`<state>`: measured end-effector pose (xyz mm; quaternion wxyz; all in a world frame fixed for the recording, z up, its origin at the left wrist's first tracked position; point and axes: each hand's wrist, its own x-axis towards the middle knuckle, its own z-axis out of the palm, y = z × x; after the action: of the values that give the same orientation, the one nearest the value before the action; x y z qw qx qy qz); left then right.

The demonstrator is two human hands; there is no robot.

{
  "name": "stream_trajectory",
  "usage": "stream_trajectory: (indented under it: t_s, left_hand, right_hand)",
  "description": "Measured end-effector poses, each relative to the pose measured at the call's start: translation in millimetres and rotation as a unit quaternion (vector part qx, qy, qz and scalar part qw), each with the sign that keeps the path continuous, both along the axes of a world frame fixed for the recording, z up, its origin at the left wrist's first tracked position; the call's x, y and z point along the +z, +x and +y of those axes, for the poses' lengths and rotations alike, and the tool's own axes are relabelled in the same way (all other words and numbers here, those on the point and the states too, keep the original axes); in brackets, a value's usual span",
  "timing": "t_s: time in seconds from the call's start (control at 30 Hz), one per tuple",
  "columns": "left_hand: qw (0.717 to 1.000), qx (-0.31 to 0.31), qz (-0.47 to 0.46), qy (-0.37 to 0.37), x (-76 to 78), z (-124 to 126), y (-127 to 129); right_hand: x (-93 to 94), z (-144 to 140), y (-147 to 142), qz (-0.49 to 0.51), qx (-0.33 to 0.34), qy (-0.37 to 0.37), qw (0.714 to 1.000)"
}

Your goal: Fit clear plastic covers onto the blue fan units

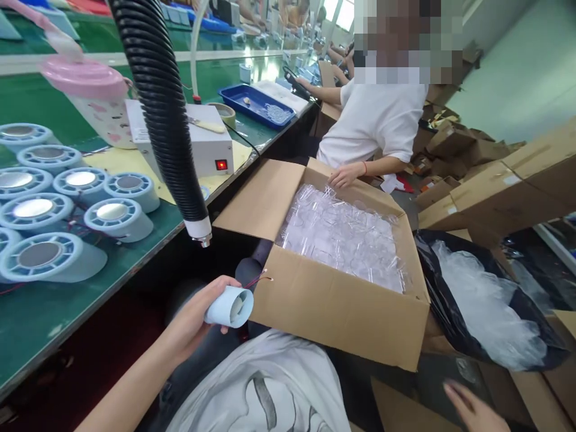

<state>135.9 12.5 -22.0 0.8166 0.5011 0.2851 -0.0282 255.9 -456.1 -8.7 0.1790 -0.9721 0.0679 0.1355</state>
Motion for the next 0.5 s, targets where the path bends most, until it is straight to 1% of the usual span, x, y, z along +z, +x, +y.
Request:
stream_trajectory:
  t_s: [0.07,0.13,0.17,0.23,0.27,0.3,0.33,0.4,0.43,0.5]
  left_hand:
    - [1.0,0.021,0.015,0.013,2.4,2.1,-5.7]
    - [0.998,0.057,0.031,0.013,2.9,3.3,-14.3]
    - [0.997,0.074,0.036,0.009,2.6,3.4,-19.4]
    - [0.994,0.103,0.036,0.0,2.0,2.1,-30.8]
    - [0.992,0.118,0.034,-0.004,2.0,0.9,-36.7]
    - [0.991,0.131,0.031,-0.009,2.4,-0.6,-42.5]
    - [0.989,0.144,0.026,-0.015,3.1,-2.3,-48.0]
    - [0.986,0.162,0.01,-0.024,5.2,-5.5,-57.1]
    - [0.985,0.167,0.001,-0.029,6.2,-6.8,-60.6]
    - [0.983,0.179,-0.012,-0.035,7.0,-8.2,-65.6]
  right_hand:
    - [-1.8,53.6,38.8,0.006,0.085,0.012,0.996]
    - [-6.5,120.9,74.3,0.013,0.195,0.04,0.98]
    - [-10.2,155.4,89.2,0.021,0.232,0.044,0.971]
    - [-19.7,216.8,111.7,0.04,0.28,0.028,0.959]
    - [-24.7,240.7,119.5,0.057,0.298,0.016,0.953]
    - [-29.2,258.8,125.3,0.075,0.313,0.004,0.947]
    - [-32.5,270.9,129.6,0.095,0.328,-0.005,0.94]
    - [-34.4,277.8,136.5,0.134,0.352,-0.007,0.926]
    - [-32.6,274.1,140.3,0.151,0.36,0.0,0.921]
    - [-24.0,258.1,150.5,0.181,0.364,0.027,0.913]
